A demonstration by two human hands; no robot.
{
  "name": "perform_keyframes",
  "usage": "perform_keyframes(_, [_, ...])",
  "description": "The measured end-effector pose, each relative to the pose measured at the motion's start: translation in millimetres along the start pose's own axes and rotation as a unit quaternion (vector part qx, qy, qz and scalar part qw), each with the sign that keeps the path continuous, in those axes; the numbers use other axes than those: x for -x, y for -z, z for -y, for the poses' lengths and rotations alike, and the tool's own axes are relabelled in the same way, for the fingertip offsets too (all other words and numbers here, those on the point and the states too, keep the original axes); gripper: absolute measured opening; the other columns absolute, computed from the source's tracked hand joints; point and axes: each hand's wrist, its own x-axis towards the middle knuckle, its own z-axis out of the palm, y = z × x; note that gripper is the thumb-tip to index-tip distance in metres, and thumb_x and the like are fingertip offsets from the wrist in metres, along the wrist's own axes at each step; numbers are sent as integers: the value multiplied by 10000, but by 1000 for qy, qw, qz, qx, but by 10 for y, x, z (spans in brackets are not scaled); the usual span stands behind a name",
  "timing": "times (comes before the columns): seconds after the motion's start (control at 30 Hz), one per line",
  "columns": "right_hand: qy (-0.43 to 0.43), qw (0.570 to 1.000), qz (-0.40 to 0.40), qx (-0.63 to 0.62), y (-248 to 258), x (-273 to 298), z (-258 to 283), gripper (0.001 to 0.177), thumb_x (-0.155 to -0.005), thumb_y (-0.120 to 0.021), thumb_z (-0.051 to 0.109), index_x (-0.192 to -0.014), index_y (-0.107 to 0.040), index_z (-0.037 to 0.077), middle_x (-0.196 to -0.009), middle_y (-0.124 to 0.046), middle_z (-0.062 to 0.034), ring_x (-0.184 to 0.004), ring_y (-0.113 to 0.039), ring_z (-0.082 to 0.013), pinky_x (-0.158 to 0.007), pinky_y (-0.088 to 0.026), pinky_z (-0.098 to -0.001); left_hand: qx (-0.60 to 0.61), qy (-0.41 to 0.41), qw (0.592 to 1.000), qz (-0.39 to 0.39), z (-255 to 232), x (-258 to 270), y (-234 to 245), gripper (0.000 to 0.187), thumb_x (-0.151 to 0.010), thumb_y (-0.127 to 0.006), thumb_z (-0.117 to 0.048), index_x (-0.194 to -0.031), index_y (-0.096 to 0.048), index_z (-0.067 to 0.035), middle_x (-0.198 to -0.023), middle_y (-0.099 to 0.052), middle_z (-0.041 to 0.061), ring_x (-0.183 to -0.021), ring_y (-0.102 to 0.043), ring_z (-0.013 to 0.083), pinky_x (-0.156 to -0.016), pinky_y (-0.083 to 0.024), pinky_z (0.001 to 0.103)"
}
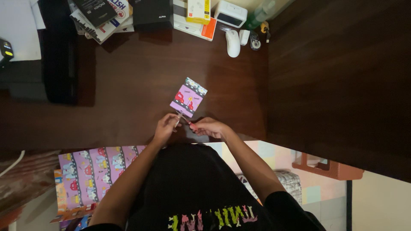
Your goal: The person wraps two small boxes using patterned wrapping paper. They cut the paper with scissors, fold the paper around each box, and secure the folds with clear tape. The wrapped boxes are placed on the table after completion.
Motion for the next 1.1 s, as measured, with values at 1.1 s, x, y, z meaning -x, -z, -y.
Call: perform_keyframes(1.1, [399,839,-92,358,-1173,214,785,517,-856,-810,219,-1299,-620,31,-1138,-702,-115,-845,-680,-153,-719,-564,-301,-288,-223,931,-22,-1606,787,541,228,-920,-663,-164,-1111,-680,-41,-1108,-708,149,-914,-714,298,-744,-574,385])
